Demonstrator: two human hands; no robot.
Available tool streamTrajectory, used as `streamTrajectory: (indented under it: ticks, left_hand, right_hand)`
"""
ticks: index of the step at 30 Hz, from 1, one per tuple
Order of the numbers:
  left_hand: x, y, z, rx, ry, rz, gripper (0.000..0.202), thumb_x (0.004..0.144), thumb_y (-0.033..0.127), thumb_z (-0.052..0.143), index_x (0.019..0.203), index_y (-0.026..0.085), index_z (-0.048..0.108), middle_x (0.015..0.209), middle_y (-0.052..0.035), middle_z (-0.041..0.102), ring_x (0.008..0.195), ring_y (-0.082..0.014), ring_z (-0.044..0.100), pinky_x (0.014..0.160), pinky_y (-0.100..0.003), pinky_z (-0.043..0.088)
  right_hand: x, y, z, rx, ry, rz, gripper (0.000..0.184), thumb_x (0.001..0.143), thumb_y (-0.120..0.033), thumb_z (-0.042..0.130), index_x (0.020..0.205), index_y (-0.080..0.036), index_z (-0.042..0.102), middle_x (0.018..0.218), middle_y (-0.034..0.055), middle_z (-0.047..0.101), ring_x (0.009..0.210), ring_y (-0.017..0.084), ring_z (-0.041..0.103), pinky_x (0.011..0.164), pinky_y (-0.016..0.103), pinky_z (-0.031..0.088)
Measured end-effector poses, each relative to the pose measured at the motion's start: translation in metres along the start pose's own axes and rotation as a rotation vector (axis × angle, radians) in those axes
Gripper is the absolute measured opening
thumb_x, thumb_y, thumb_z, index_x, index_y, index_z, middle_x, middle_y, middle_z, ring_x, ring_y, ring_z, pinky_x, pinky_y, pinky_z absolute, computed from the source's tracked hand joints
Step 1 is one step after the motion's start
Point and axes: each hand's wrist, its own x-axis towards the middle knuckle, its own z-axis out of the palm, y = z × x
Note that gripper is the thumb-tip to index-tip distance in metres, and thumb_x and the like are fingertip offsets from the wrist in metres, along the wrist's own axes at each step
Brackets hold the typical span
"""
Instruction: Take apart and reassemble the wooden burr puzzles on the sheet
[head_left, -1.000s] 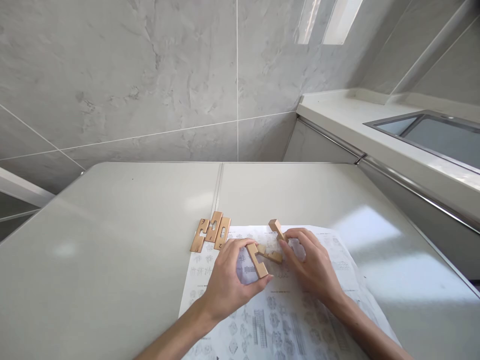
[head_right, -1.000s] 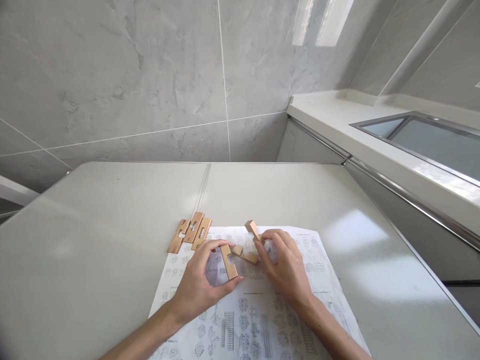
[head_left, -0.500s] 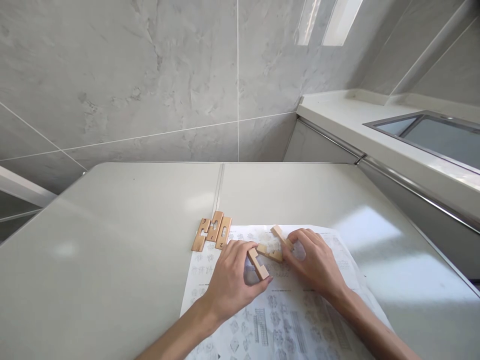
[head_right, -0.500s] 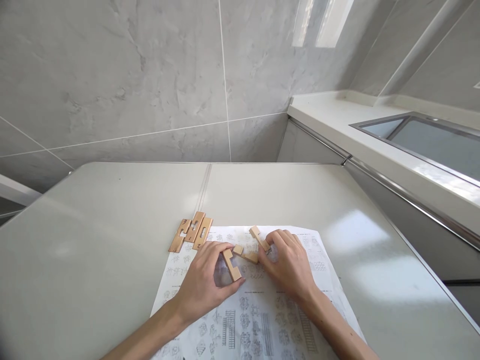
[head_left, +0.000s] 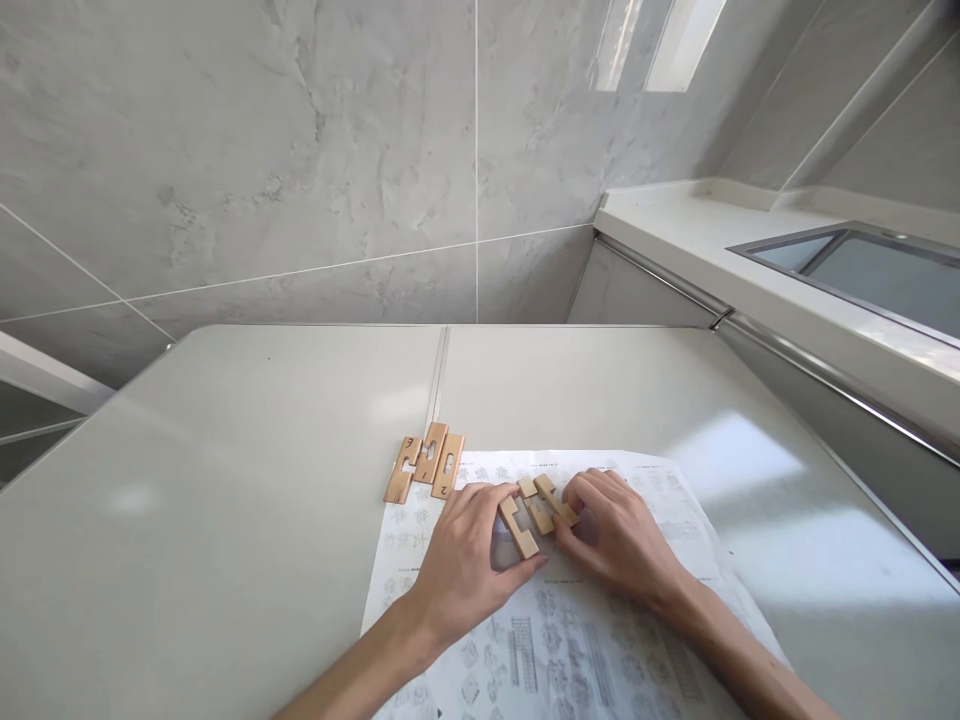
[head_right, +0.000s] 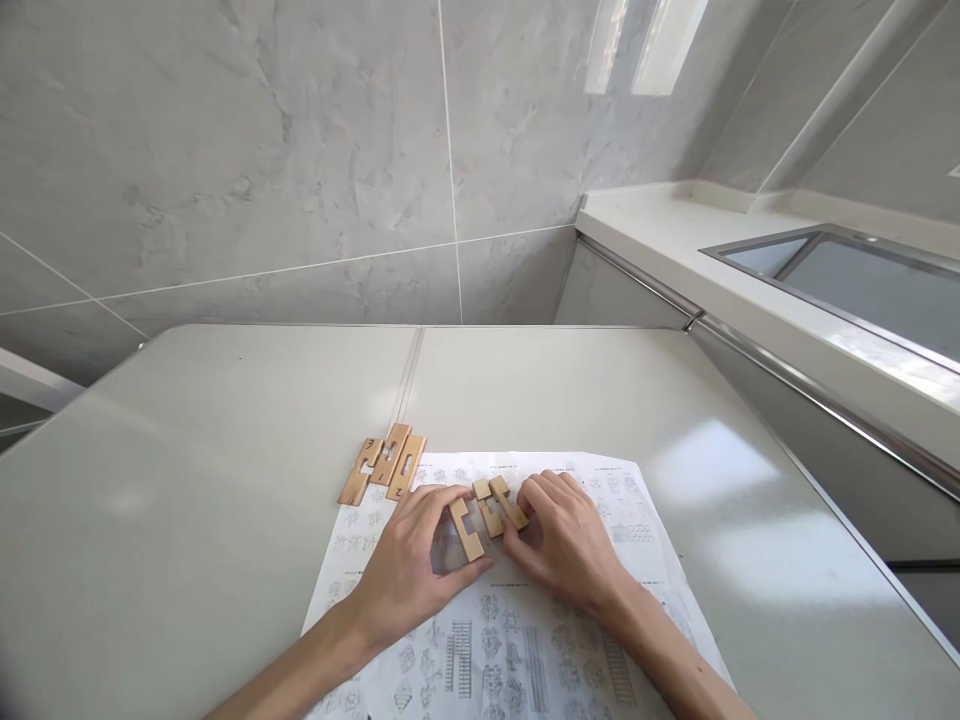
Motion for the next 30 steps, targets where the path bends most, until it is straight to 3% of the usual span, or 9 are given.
streamTrajectory:
  ticks: [14,20,30]
  left_hand:
    - [-0.001,-0.007,0.003,0.018,-0.013,-0.022,0.08,0.087,0.034,0.09,0.152,0.036,0.044,0.147,-0.0062,0.065,0.138,-0.0346,0.059,0.111,-0.057,0.053]
    - [0.0,-0.007,0.003,-0.004,-0.003,-0.005,0.066,0.087,0.033,0.089,0.141,0.033,0.051,0.137,-0.0064,0.068,0.129,-0.0348,0.063,0.105,-0.055,0.056]
    - [0.002,-0.002,0.0,-0.026,-0.06,0.029,0.067,0.086,0.022,0.087,0.141,0.033,0.051,0.132,-0.0046,0.069,0.125,-0.0317,0.061,0.102,-0.051,0.058]
  right_hand:
    - [0.001,-0.006,-0.002,0.062,-0.035,-0.064,0.023,0.09,-0.015,0.062,0.083,-0.025,0.042,0.076,0.0,0.055,0.071,0.02,0.051,0.067,0.035,0.043]
    - [0.001,-0.007,-0.003,0.093,-0.073,-0.091,0.023,0.089,-0.014,0.063,0.085,-0.026,0.043,0.079,0.0003,0.057,0.074,0.021,0.053,0.069,0.037,0.046]
    - [0.002,-0.013,-0.007,0.138,-0.165,-0.173,0.022,0.094,-0.015,0.064,0.087,-0.025,0.045,0.09,0.0041,0.063,0.08,0.023,0.054,0.071,0.039,0.049]
